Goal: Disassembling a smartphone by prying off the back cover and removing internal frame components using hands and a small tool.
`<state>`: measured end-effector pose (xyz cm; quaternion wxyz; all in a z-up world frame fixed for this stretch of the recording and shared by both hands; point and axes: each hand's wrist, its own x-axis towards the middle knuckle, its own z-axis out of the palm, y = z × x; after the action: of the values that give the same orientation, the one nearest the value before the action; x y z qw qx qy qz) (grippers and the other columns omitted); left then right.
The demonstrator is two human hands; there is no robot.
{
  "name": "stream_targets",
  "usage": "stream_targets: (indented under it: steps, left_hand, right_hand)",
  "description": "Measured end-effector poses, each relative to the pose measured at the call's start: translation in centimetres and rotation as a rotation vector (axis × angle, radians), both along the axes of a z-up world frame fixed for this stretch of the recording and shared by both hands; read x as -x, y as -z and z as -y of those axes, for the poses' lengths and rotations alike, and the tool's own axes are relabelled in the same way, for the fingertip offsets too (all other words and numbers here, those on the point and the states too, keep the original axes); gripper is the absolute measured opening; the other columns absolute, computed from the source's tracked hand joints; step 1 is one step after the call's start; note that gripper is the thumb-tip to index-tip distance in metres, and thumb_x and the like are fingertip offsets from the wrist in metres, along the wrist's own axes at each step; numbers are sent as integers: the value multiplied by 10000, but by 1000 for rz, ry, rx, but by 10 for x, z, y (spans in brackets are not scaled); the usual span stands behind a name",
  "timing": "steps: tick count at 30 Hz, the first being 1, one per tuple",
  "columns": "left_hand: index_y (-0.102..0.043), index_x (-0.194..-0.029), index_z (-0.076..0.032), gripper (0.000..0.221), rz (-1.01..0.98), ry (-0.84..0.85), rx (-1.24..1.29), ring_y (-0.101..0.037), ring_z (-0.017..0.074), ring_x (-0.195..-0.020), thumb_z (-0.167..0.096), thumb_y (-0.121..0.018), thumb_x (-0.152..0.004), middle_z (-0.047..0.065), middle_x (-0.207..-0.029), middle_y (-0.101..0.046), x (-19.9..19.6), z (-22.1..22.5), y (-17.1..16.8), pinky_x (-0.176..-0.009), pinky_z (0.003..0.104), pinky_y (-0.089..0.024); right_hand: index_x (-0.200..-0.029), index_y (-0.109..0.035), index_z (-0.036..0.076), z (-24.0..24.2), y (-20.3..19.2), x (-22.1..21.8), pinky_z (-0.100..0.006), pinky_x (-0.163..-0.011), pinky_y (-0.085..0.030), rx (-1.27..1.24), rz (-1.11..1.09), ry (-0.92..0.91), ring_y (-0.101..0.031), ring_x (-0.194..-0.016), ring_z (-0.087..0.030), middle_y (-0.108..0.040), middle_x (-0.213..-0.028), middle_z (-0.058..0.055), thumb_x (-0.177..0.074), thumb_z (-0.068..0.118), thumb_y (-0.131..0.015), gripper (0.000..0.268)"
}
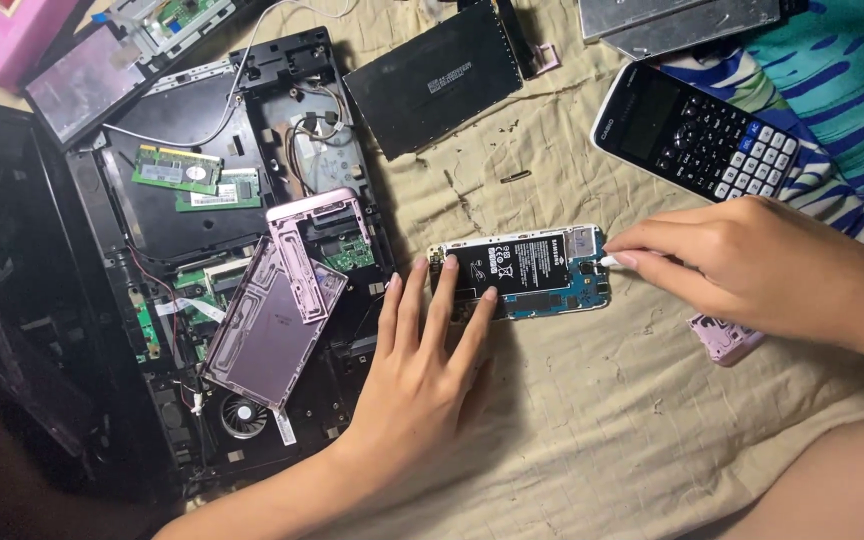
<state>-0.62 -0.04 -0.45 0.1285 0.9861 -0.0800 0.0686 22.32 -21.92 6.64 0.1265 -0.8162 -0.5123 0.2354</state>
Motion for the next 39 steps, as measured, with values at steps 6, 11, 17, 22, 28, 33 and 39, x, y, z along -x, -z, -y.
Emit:
stream_targets:
  steps: [6,11,17,22,28,33,39]
  left_hand:
    - [-375,-1588,-71,568,-2,3,20,-295,558,-1500,-314,-495,-1089,347,-1609,-295,1,0,2,-1233,663,-270]
    - [-399,-1575,-63,561,14,8,-9,-376,546,-1458,-272,-476,-1060,356,-1589,-329,1,0,4,-1212,660,-284]
    - [-414,-1563,-46,643,33,19,0,-379,562,-1442,-264,-527,-968,369,-1564,-360,2,-1,6,-1201,675,-275]
    - [-419,-1562,-45,697,36,21,8,-369,564,-1448,-325,-592,-947,374,-1568,-352,1,-2,5,-1209,675,-261]
    - [-412,-1572,-58,735,18,20,12,-346,551,-1467,-348,-596,-922,366,-1578,-347,1,-1,5,-1220,666,-235]
    - [-424,-1565,-57,798,22,21,1,-363,548,-1457,-379,-655,-873,365,-1572,-359,1,-2,5,-1214,666,-247]
    - [-423,-1565,-54,707,23,20,5,-374,551,-1451,-326,-585,-933,366,-1575,-351,1,-1,5,-1212,664,-253]
  right_hand:
    - [-1064,-771,79,-1,6,3,-375,-900,-603,-73,142,-89,-770,-930,-190,-795,-1075,-41,-899,277,-698,267]
    - [-970,-768,71,-7,6,5,-399,-718,-638,-137,255,-212,-764,-779,-203,-796,-950,-33,-918,250,-719,193]
    - [-1161,-760,87,-5,8,6,-402,-702,-647,-88,297,-179,-781,-833,-208,-792,-1067,-68,-886,261,-723,327]
    - [-1355,-654,206,-5,8,8,-416,-588,-641,35,263,-135,-748,-690,-179,-779,-1029,7,-890,232,-672,466]
    - [-1404,-604,199,-6,6,6,-385,-684,-627,23,242,-175,-728,-810,-153,-730,-941,44,-896,227,-666,512]
    - [-1330,-674,180,-7,3,5,-376,-765,-586,-56,225,-217,-710,-827,-162,-725,-916,35,-888,198,-685,442]
    - [-1191,-748,146,-6,7,5,-381,-799,-621,-35,182,-171,-762,-885,-178,-792,-1062,8,-878,203,-694,322]
